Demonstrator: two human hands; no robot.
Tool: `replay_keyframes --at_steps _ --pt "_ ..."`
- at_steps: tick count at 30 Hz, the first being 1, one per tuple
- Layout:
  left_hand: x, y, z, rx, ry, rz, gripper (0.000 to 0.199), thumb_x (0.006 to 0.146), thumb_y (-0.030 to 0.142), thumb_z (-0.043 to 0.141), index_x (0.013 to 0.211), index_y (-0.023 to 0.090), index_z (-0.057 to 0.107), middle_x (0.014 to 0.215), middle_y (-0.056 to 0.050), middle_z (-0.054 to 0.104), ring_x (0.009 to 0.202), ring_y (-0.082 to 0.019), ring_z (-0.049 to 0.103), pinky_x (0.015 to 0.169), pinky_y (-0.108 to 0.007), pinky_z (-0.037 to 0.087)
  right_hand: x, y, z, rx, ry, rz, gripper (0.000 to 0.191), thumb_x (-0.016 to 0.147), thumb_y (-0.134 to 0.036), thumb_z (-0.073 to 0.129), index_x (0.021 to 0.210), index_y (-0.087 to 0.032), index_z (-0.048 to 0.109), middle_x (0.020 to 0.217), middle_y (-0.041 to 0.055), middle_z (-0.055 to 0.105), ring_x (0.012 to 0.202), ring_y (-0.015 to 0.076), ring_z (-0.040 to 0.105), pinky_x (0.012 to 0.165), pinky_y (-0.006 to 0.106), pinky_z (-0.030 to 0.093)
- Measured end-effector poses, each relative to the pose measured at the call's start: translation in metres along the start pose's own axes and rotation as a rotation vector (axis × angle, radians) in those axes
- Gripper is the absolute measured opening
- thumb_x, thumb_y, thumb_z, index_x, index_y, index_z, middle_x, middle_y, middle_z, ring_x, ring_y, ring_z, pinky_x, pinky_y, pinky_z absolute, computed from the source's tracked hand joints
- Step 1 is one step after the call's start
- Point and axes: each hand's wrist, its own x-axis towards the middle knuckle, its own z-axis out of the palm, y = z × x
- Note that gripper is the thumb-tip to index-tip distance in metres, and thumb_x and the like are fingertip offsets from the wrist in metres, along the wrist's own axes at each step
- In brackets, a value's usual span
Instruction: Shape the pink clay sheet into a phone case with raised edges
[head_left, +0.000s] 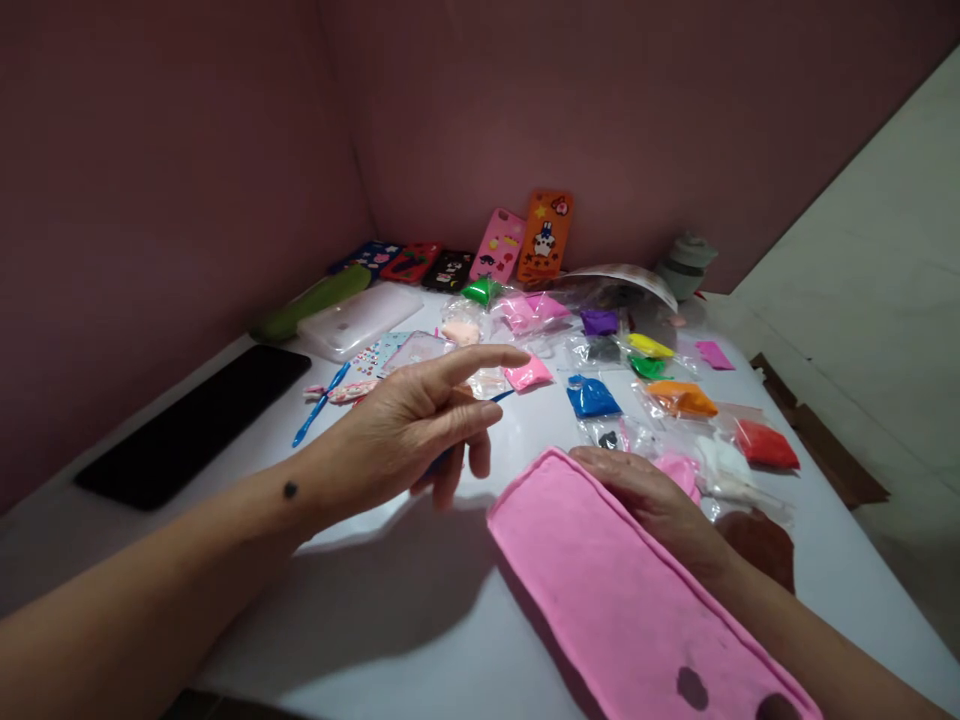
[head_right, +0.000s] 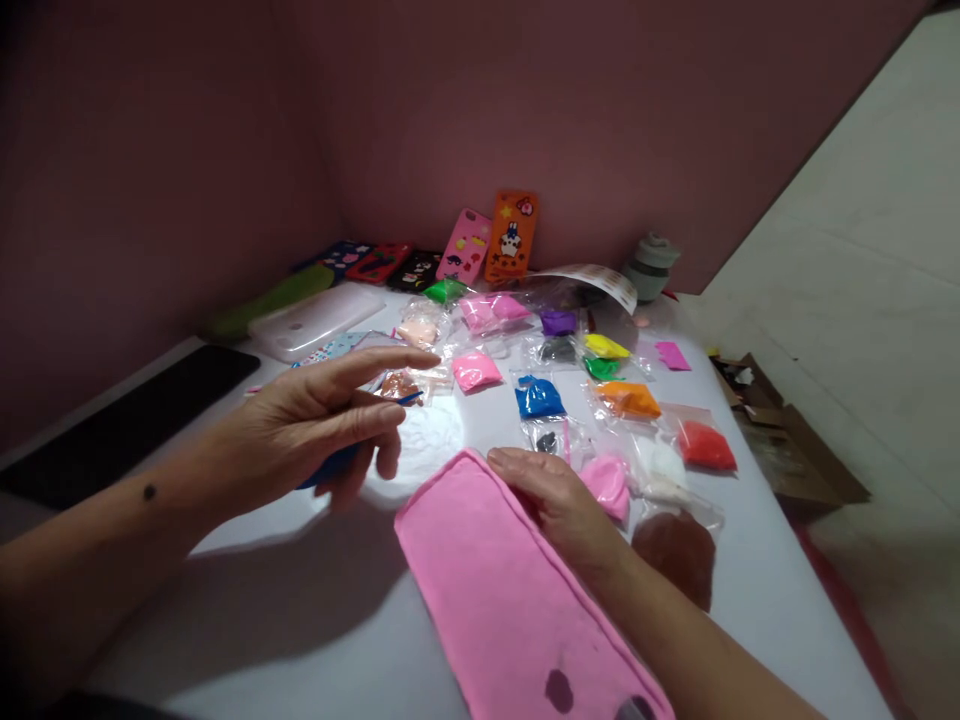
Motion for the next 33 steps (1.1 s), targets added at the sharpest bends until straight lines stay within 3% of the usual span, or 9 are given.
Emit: replay_keyframes --at_steps 3,7,11,13,16,22,25,29,33 --pt "-0.003 0.004 -0.002 -0.08 -0.045 -0.039 0.027 0.09 0.034 0.05 0.117 0.03 0.053 0.054 0.003 0.062 0.03 -0.008 0.048 0.03 -0.014 0.031 0.0 0.0 0.0 0.048 -0.026 0.061 0.032 0.076 -0.034 0.068 0.056 -0.016 0.05 0.059 -0.0023 0.041 0.056 0.0106 0.034 0.054 0.025 0.032" --pt "-0.005 0.008 -0.001 -0.221 -0.172 -0.119 0.012 0.09 0.029 0.049 0.097 0.022 0.055 0.053 0.001 0.062 0.033 -0.01 0.05 0.033 -0.016 0.036 -0.003 0.001 0.004 0.165 0.046 0.134 0.027 0.074 -0.034 0.07 0.064 -0.016 0.053 0.062 -0.002 0.043 0.058 0.0113 0.039 0.058 0.027 0.035" --pt "-0.005 0.011 0.0 -0.252 -0.155 -0.11 0.018 0.09 0.023 0.051 0.107 0.024 0.057 0.049 0.003 0.059 0.041 -0.007 0.049 0.04 -0.012 0.035 -0.006 0.002 0.009 0.243 0.084 0.186 0.034 0.072 -0.042 0.072 0.063 -0.016 0.053 0.059 -0.002 0.044 0.056 0.0111 0.04 0.057 0.026 0.035" --pt "-0.004 0.011 0.001 -0.304 -0.14 -0.085 0.016 0.089 0.021 0.052 0.102 0.023 0.061 0.048 0.002 0.058 0.044 -0.007 0.049 0.043 -0.012 0.035 -0.007 0.002 0.009 0.273 0.081 0.2 0.036 0.071 -0.045 0.074 0.063 -0.016 0.054 0.059 -0.0022 0.044 0.055 0.0108 0.04 0.057 0.026 0.036" --pt "-0.006 0.013 0.001 -0.408 -0.174 -0.086 0.016 0.089 0.027 0.051 0.085 0.019 0.064 0.052 -0.001 0.059 0.038 -0.006 0.044 0.038 -0.015 0.031 -0.006 0.004 0.007 0.251 0.073 0.177 0.037 0.071 -0.046 0.074 0.063 -0.016 0.054 0.057 -0.003 0.043 0.053 0.0098 0.038 0.056 0.025 0.035" --pt "-0.019 0.019 0.004 -0.643 -0.288 -0.154 0.011 0.08 0.021 0.061 0.089 0.022 0.065 0.065 -0.004 0.063 0.042 -0.01 0.052 0.042 -0.02 0.039 -0.003 0.004 0.004 0.103 -0.035 0.052 0.037 0.074 -0.045 0.071 0.062 -0.017 0.051 0.059 -0.0031 0.041 0.055 0.0099 0.033 0.055 0.024 0.032" --pt "-0.021 0.02 0.006 -0.467 -0.266 -0.104 0.012 0.075 0.019 0.067 0.085 0.024 0.066 0.059 0.001 0.056 0.044 -0.008 0.046 0.041 -0.017 0.034 -0.003 0.003 0.005 0.058 -0.052 0.044 0.036 0.076 -0.046 0.068 0.062 -0.017 0.051 0.061 -0.0026 0.041 0.056 0.0104 0.032 0.056 0.024 0.031" --pt "-0.017 0.016 0.011 0.057 -0.139 0.228 0.016 0.086 0.019 0.056 0.081 0.022 0.071 0.066 -0.001 0.06 0.057 -0.011 0.053 0.054 -0.022 0.042 -0.004 0.001 0.005 0.002 -0.078 0.052 0.037 0.078 -0.046 0.066 0.062 -0.017 0.05 0.061 -0.0023 0.04 0.056 0.0105 0.032 0.054 0.024 0.028" --pt "-0.015 0.006 0.018 0.276 0.009 0.471 0.018 0.087 0.011 0.055 0.09 0.023 0.069 0.062 0.002 0.058 0.059 -0.01 0.056 0.059 -0.021 0.046 -0.004 0.003 0.004 0.039 -0.097 0.065 0.038 0.08 -0.046 0.063 0.062 -0.017 0.046 0.06 -0.0033 0.036 0.055 0.0097 0.029 0.053 0.024 0.025"
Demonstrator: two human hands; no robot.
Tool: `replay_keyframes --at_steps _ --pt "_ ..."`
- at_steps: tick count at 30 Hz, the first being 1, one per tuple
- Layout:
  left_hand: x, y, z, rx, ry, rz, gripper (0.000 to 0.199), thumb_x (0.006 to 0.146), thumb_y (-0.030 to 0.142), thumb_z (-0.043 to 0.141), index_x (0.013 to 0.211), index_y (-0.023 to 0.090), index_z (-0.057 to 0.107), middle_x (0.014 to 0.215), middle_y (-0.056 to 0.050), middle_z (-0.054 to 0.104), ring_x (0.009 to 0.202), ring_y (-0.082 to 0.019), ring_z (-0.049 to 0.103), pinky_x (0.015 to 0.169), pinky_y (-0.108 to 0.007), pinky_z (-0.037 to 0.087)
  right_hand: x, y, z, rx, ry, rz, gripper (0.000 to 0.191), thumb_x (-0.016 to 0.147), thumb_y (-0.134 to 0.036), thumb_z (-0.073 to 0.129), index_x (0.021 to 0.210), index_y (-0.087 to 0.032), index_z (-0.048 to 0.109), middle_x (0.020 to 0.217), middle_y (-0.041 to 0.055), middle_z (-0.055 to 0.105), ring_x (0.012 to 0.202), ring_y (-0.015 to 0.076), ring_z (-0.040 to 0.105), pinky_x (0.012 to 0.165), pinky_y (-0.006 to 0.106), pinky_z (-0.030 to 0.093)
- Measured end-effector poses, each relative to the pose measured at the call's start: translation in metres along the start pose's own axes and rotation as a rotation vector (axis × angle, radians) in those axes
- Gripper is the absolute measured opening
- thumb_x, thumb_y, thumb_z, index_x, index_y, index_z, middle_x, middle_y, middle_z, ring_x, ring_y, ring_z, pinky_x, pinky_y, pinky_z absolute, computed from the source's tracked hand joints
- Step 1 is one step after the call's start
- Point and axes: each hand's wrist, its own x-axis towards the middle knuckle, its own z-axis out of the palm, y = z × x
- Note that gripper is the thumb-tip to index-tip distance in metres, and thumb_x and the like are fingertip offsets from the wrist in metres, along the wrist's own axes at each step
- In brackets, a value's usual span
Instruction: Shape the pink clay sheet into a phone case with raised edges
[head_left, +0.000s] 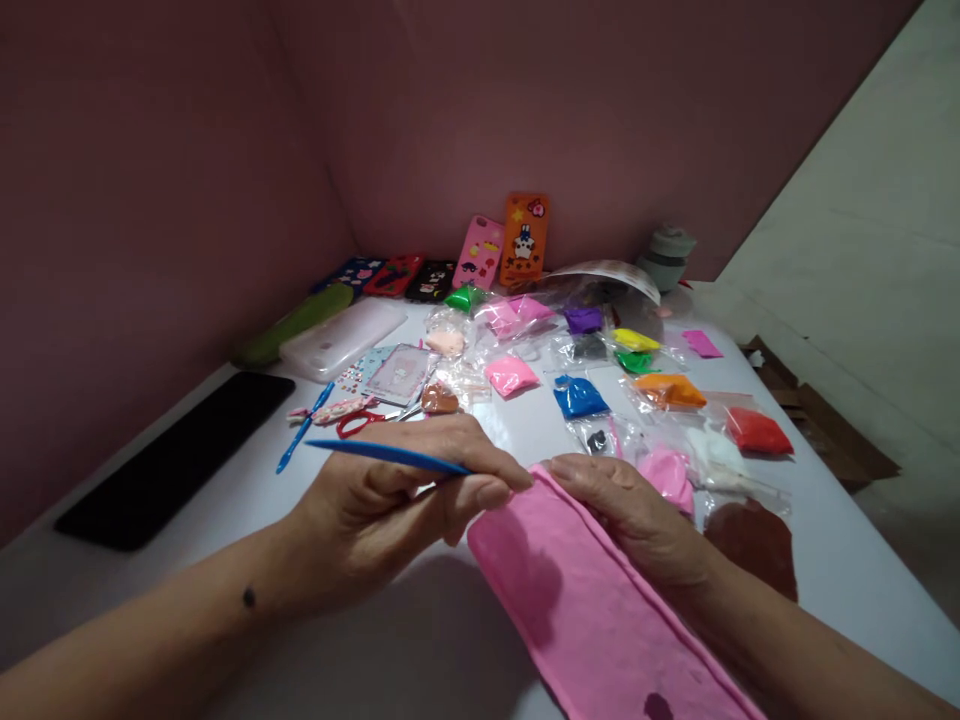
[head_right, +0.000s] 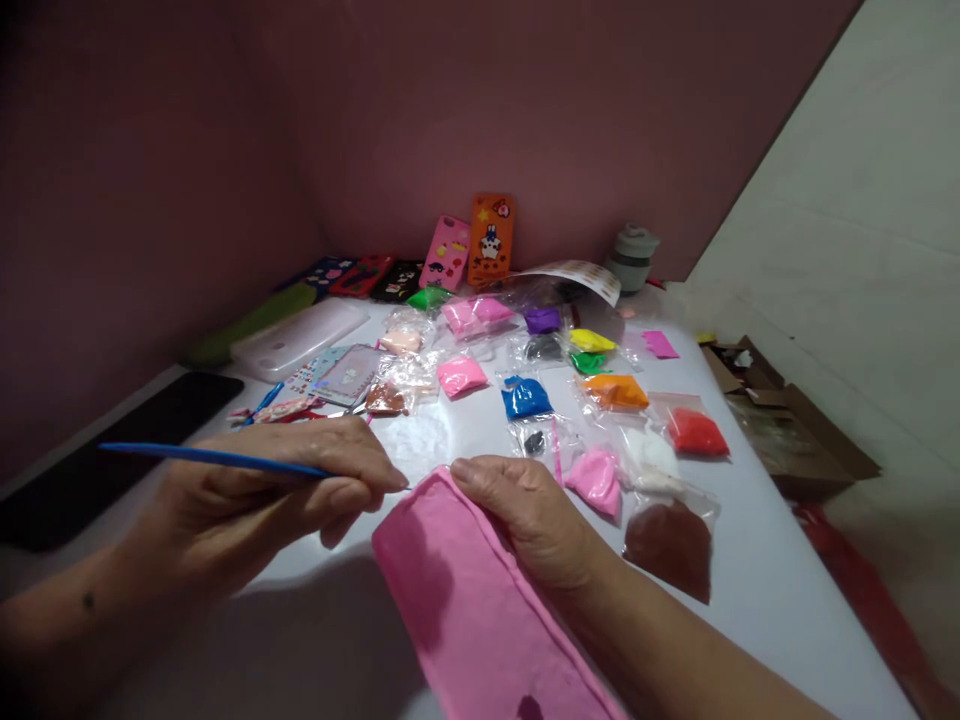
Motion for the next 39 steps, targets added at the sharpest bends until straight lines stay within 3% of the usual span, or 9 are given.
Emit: replay_keyframes --at_steps 6,12,17,23,39 --pt "-0.006 -0.005 0.011 0.153 0.075 -0.019 0.012 0.085 0.01 0.058 0.089 0.021 0.061 0.071 0.003 0.064 0.046 -0.005 0.052 0.043 -0.016 0.04 0.001 0.002 0.001 0.029 -0.042 -0.008 0.038 0.082 -0.043 0.061 0.062 -0.017 0.043 0.059 -0.0039 0.034 0.054 0.009 0.027 0.052 0.024 0.022" --pt "-0.003 -0.009 0.013 0.238 0.069 0.13 0.009 0.084 0.007 0.057 0.083 0.017 0.06 0.071 0.0 0.063 0.061 -0.009 0.059 0.057 -0.018 0.045 0.004 0.001 -0.001 -0.034 -0.089 0.001 0.039 0.083 -0.045 0.06 0.062 -0.016 0.043 0.059 -0.0032 0.035 0.055 0.0093 0.029 0.052 0.024 0.023" --pt "-0.006 -0.013 0.016 0.228 0.037 0.13 0.01 0.086 0.008 0.054 0.084 0.016 0.06 0.075 0.001 0.062 0.068 -0.007 0.059 0.064 -0.018 0.044 0.003 0.005 -0.001 -0.001 -0.098 0.014 0.039 0.08 -0.047 0.062 0.065 -0.016 0.045 0.062 -0.0034 0.035 0.057 0.0093 0.028 0.054 0.025 0.022" --pt "-0.01 -0.018 0.018 0.311 0.034 0.175 0.008 0.089 0.012 0.052 0.087 0.017 0.059 0.076 0.001 0.061 0.066 -0.008 0.058 0.061 -0.019 0.043 0.002 0.003 0.0 -0.032 -0.115 0.013 0.039 0.08 -0.048 0.062 0.065 -0.016 0.045 0.062 -0.0031 0.034 0.057 0.0095 0.028 0.055 0.025 0.022" --pt "-0.008 -0.016 0.018 0.326 0.032 0.255 0.012 0.086 0.006 0.053 0.093 0.014 0.06 0.08 -0.001 0.063 0.07 -0.007 0.06 0.065 -0.015 0.044 0.003 0.005 0.001 0.031 -0.094 0.051 0.04 0.076 -0.045 0.068 0.064 -0.015 0.046 0.061 -0.0032 0.037 0.056 0.0083 0.03 0.055 0.024 0.022"
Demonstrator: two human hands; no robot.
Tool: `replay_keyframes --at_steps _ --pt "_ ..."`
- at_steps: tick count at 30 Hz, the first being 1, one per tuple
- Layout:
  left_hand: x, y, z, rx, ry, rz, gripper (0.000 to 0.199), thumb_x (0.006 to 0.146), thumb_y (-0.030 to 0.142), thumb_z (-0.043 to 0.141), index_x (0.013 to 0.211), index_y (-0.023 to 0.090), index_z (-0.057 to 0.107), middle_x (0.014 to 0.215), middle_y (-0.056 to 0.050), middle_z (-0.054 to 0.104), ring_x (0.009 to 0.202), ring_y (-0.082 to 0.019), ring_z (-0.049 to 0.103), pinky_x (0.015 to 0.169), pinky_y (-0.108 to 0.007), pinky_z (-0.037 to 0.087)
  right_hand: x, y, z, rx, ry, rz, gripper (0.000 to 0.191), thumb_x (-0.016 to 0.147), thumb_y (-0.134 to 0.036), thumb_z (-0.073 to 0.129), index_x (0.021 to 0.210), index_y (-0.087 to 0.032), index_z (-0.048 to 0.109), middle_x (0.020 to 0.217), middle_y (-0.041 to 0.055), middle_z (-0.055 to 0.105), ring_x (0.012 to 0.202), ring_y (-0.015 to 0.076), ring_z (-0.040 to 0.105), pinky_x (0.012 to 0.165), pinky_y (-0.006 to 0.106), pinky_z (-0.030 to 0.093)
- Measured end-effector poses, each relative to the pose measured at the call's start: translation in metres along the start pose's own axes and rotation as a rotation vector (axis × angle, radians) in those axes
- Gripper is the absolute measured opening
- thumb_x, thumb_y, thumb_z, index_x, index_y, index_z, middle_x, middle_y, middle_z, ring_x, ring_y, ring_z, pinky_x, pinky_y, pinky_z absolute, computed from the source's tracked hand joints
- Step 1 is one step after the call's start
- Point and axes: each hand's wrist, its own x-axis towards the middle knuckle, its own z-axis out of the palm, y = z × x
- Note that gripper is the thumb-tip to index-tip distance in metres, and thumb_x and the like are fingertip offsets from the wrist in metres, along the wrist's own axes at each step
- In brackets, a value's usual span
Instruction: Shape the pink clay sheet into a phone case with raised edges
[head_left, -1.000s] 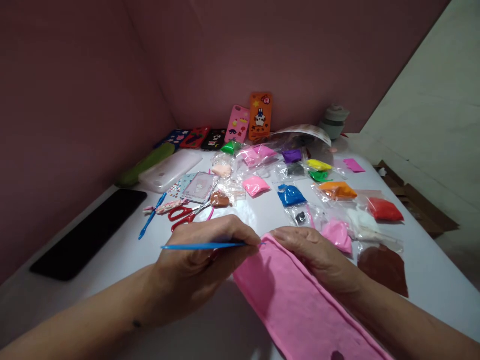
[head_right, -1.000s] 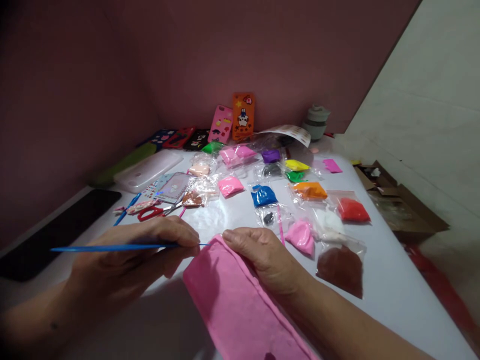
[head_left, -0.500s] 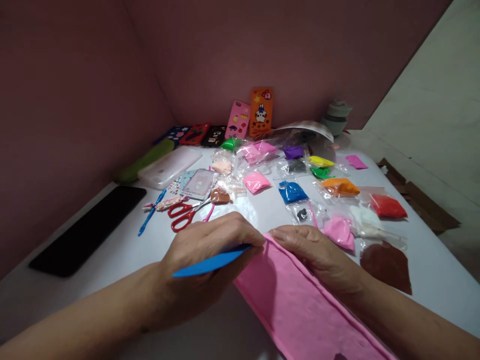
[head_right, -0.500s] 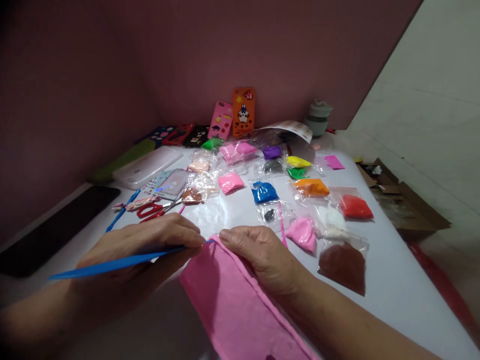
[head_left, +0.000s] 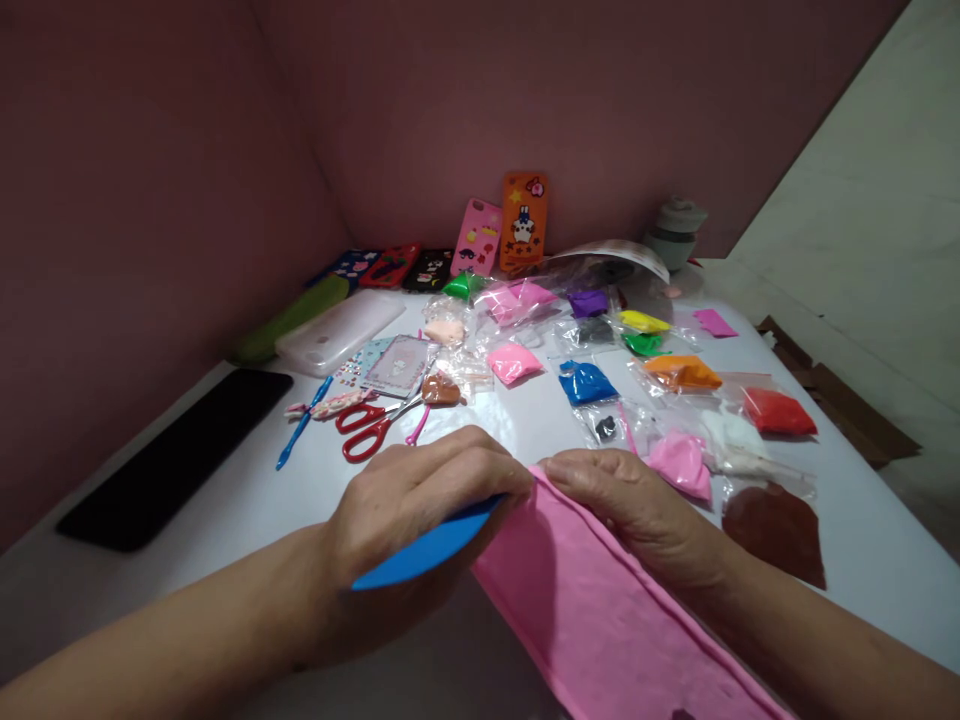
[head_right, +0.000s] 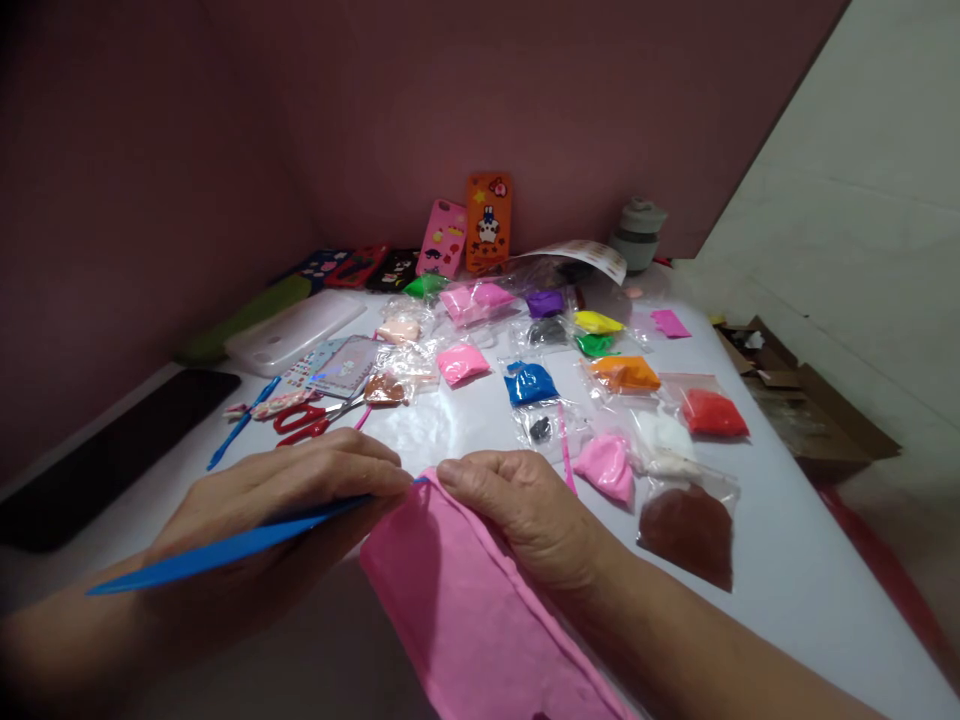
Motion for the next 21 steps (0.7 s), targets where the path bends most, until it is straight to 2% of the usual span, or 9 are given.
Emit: replay_keyframes --at_steps 4,10,21 --pt "0.0003 -0.0002 0.0013 0.029 0.042 -0.001 0.012 0.086 0.006 0.055 0.092 0.015 0.06 0.08 -0.001 0.063 0.068 -0.008 0.06 0.062 -0.017 0.045 -0.0001 -0.0003 0.0002 0.008 -0.008 -0.019 0.04 0.078 -0.045 0.066 0.064 -0.015 0.045 0.061 -0.0036 0.036 0.056 0.0081 0.029 0.054 0.024 0.022" --pt "-0.0002 0.0013 0.001 -0.01 0.021 -0.086 0.01 0.087 0.008 0.053 0.087 0.015 0.06 0.075 0.001 0.061 0.067 -0.006 0.057 0.063 -0.017 0.043 -0.0009 -0.0001 -0.0001 0.01 -0.002 -0.005 0.04 0.078 -0.046 0.066 0.065 -0.015 0.044 0.061 -0.0036 0.036 0.056 0.0085 0.029 0.055 0.024 0.022" --pt "-0.0004 -0.0006 0.0011 0.004 0.019 -0.048 0.011 0.087 0.008 0.053 0.09 0.016 0.059 0.077 -0.001 0.062 0.068 -0.008 0.059 0.062 -0.018 0.045 0.0008 0.0015 -0.0026 -0.012 0.009 -0.021 0.041 0.076 -0.047 0.067 0.063 -0.016 0.043 0.06 -0.0039 0.034 0.056 0.0088 0.027 0.054 0.024 0.021"
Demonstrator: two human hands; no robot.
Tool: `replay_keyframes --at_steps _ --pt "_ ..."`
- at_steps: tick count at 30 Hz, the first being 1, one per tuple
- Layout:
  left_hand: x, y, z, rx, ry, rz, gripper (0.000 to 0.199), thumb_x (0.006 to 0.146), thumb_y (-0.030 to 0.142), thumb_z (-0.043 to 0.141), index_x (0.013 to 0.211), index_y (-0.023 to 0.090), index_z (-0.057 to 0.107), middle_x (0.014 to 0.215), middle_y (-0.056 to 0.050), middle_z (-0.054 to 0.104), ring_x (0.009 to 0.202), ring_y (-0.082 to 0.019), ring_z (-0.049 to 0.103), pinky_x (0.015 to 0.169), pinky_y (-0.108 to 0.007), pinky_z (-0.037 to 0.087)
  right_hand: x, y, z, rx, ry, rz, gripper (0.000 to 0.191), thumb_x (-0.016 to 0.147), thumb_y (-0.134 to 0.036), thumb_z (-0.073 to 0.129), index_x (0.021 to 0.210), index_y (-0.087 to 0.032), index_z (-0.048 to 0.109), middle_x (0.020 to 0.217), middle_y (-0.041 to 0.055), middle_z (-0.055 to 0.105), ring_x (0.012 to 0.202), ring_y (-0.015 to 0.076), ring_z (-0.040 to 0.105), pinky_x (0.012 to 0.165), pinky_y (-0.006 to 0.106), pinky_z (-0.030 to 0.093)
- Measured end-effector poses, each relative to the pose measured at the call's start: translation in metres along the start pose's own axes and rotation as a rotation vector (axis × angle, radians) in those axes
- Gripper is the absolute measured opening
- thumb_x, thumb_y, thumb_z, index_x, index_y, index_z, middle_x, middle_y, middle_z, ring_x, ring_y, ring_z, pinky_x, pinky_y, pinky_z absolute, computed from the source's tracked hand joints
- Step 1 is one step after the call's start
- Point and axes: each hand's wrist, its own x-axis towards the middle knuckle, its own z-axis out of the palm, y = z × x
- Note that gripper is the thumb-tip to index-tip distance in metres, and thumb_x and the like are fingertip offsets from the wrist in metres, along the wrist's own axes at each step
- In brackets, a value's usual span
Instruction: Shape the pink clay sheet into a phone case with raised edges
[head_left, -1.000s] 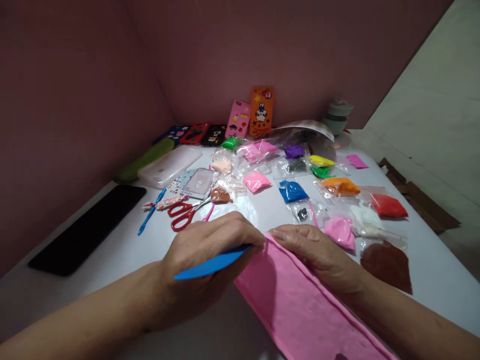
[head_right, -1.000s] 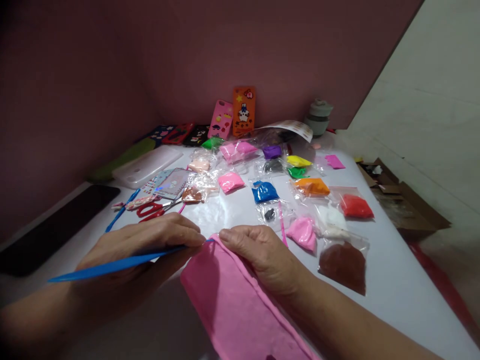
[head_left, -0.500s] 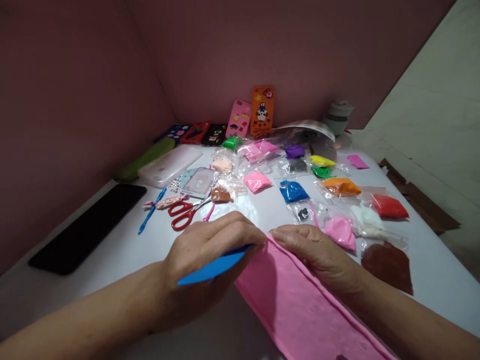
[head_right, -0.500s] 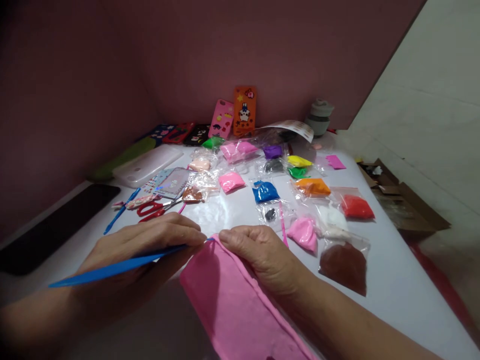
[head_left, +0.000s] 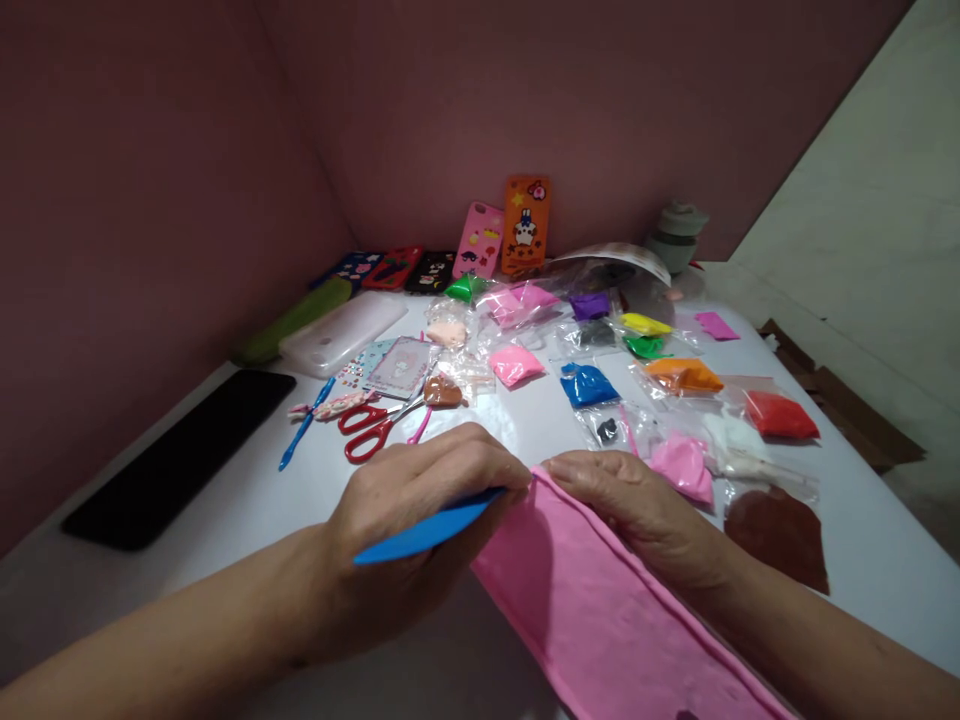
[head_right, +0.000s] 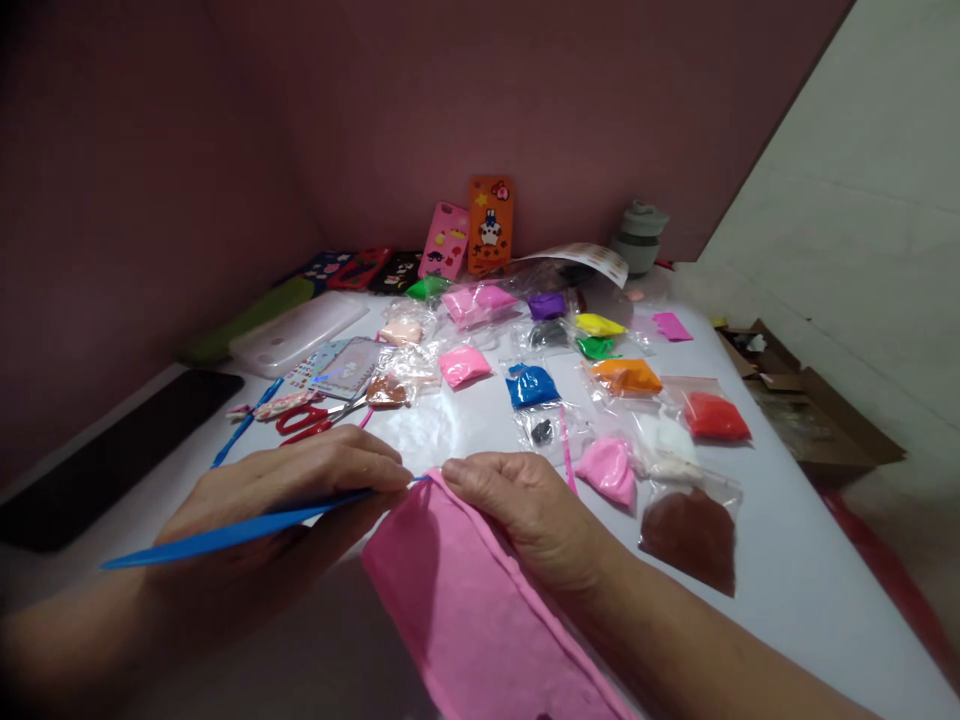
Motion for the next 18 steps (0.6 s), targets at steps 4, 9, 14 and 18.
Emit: replay_keyframes --at_steps 4,9,14,18 --pt "0.0014 0.0015 0.0018 0.008 0.037 0.008 0.01 0.088 0.011 0.052 0.09 0.018 0.059 0.077 -0.001 0.062 0.066 -0.009 0.06 0.059 -0.018 0.046 -0.0004 -0.0018 0.0001 -0.001 -0.007 0.028 0.043 0.073 -0.049 0.069 0.063 -0.016 0.045 0.061 -0.0036 0.036 0.056 0.0088 0.029 0.054 0.024 0.021" --pt "0.0007 0.0024 0.0006 0.053 0.009 0.016 0.012 0.088 0.009 0.052 0.091 0.019 0.057 0.078 -0.001 0.064 0.068 -0.009 0.06 0.06 -0.019 0.046 -0.0012 -0.0015 0.0011 0.016 0.0 0.024 0.042 0.072 -0.049 0.07 0.061 -0.016 0.045 0.059 -0.0045 0.035 0.054 0.0083 0.028 0.053 0.024 0.021" --pt "0.0011 0.0032 0.0004 0.033 0.011 -0.001 0.011 0.088 0.01 0.051 0.09 0.018 0.059 0.077 -0.001 0.062 0.066 -0.008 0.06 0.059 -0.017 0.045 -0.0008 -0.0009 0.0013 0.037 -0.007 0.019 0.042 0.074 -0.048 0.069 0.063 -0.015 0.045 0.06 -0.0042 0.036 0.055 0.0081 0.029 0.054 0.024 0.022" --pt "0.0017 0.0051 0.0003 -0.004 0.022 -0.006 0.011 0.089 0.012 0.051 0.09 0.017 0.061 0.075 -0.001 0.061 0.065 -0.007 0.059 0.06 -0.016 0.045 -0.0007 -0.0039 0.0025 0.022 -0.014 0.003 0.041 0.074 -0.048 0.069 0.063 -0.015 0.047 0.061 -0.0034 0.039 0.055 0.0086 0.031 0.054 0.024 0.024"
